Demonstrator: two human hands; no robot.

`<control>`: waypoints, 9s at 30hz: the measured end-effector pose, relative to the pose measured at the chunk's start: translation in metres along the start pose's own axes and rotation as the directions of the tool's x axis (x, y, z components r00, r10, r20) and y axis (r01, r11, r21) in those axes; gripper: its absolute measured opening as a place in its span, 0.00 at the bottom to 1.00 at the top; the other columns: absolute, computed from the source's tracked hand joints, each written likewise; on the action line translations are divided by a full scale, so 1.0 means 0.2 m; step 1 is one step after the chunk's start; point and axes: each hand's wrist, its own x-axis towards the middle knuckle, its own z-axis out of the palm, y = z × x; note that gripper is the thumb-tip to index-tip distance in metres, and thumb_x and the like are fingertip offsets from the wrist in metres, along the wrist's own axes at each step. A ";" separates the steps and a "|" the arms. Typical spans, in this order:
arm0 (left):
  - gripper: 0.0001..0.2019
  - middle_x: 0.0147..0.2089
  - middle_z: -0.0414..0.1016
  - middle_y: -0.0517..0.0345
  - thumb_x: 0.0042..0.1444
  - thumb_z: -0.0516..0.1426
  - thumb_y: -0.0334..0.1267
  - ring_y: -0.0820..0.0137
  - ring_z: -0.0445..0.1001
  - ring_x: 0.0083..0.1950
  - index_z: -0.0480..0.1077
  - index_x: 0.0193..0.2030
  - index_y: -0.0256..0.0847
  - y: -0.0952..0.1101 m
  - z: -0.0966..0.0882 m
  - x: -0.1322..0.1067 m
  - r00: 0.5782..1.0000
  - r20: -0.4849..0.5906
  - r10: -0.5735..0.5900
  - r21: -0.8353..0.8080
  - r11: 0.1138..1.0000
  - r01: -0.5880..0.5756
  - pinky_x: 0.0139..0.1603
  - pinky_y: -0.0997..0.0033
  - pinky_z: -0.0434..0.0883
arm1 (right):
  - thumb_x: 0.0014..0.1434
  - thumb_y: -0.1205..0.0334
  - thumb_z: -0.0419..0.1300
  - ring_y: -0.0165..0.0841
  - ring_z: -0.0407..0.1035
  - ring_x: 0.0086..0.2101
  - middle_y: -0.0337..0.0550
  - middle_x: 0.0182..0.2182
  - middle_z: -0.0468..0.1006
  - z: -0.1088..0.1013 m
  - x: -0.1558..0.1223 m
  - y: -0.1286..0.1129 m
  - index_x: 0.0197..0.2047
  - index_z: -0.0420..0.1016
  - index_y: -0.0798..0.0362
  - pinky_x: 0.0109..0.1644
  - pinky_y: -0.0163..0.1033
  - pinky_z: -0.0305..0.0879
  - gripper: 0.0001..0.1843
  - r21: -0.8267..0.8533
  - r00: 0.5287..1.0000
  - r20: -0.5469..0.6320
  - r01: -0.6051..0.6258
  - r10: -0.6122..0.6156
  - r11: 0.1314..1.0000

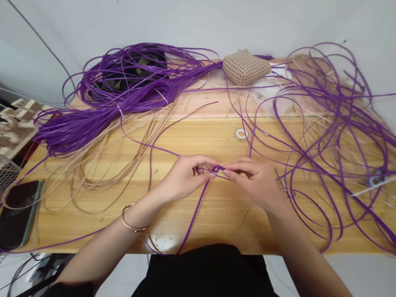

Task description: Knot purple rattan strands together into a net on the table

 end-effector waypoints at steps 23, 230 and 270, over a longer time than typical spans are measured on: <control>0.10 0.38 0.79 0.54 0.50 0.58 0.29 0.72 0.75 0.35 0.73 0.42 0.36 0.00 0.00 -0.01 0.998 0.022 0.055 -0.050 0.997 -0.054 0.35 0.75 0.69 | 0.57 0.61 0.60 0.30 0.71 0.29 0.39 0.29 0.79 -0.07 0.01 -0.04 0.38 0.81 0.47 0.31 0.34 0.62 0.08 -0.135 0.979 0.190 0.095 -0.068 0.986; 0.09 0.25 0.74 0.57 0.50 0.61 0.38 0.75 0.71 0.26 0.72 0.29 0.33 -0.03 0.03 0.03 0.958 0.274 -0.085 -0.421 0.885 0.199 0.31 0.75 0.67 | 0.59 0.62 0.56 0.30 0.75 0.32 0.38 0.38 0.79 -0.08 -0.02 -0.11 0.51 0.71 0.46 0.39 0.36 0.69 0.16 -0.239 0.939 0.344 0.109 -0.021 0.965; 0.06 0.32 0.78 0.54 0.47 0.60 0.32 0.73 0.74 0.32 0.71 0.33 0.33 -0.05 0.04 0.03 0.986 0.003 -0.167 -0.308 0.938 0.159 0.36 0.73 0.69 | 0.40 0.64 0.69 0.24 0.68 0.16 0.39 0.22 0.75 -0.02 0.12 -0.11 0.26 0.74 0.59 0.15 0.25 0.58 0.10 0.156 0.807 0.273 -0.575 0.524 0.803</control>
